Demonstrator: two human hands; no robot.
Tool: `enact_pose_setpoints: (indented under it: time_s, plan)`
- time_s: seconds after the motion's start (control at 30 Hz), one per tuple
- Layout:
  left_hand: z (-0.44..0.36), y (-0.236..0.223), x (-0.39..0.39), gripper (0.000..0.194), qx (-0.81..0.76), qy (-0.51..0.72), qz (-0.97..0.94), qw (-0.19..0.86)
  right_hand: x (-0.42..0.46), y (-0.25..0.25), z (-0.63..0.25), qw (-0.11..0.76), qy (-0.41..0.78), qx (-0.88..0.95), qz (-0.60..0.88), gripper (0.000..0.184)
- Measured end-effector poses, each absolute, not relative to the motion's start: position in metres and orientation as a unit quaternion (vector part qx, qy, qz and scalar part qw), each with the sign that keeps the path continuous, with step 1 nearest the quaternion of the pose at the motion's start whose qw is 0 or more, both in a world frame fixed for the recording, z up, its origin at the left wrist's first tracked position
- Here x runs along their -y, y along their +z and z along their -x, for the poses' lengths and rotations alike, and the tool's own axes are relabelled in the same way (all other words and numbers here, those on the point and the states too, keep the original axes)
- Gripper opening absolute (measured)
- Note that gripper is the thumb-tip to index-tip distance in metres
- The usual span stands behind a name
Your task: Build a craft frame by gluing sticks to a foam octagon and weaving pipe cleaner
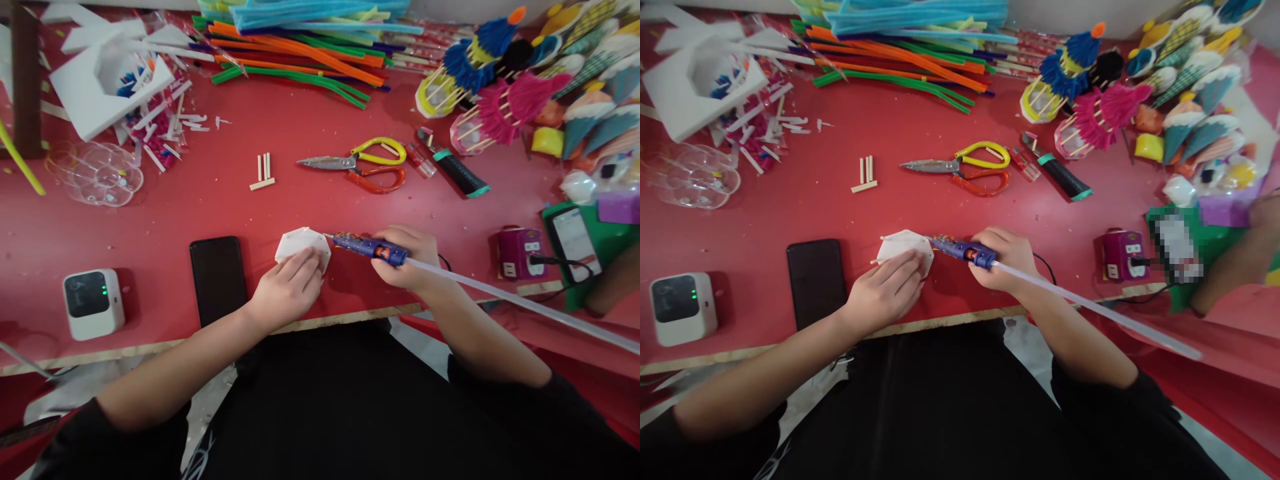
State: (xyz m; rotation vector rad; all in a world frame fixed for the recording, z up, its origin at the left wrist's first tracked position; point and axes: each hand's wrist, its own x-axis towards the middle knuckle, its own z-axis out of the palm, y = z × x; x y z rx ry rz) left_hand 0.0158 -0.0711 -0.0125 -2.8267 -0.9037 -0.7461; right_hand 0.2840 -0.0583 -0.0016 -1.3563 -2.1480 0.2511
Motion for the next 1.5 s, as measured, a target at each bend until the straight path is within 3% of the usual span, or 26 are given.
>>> enact_pose_setpoints:
  time_s: [0.3,0.83,1.07,1.5]
  plan:
    - [-0.015,-0.016,0.072,0.020,0.290,-0.229,0.929,0.034,0.065,0.007,-0.287,0.255,0.178,0.778,0.546,0.014]
    - [-0.017,-0.016,0.071,0.027,0.287,-0.234,0.928,0.046,0.070,0.011,-0.292,0.226,0.204,0.773,0.556,0.008]
    - [-0.016,-0.019,0.073,0.030,0.292,-0.240,0.926,0.018,0.071,0.008,-0.291,0.224,0.161,0.785,0.555,0.007]
    - [-0.015,-0.019,0.072,0.033,0.288,-0.238,0.928,-0.008,0.069,0.012,-0.289,0.203,0.170,0.770,0.580,0.015]
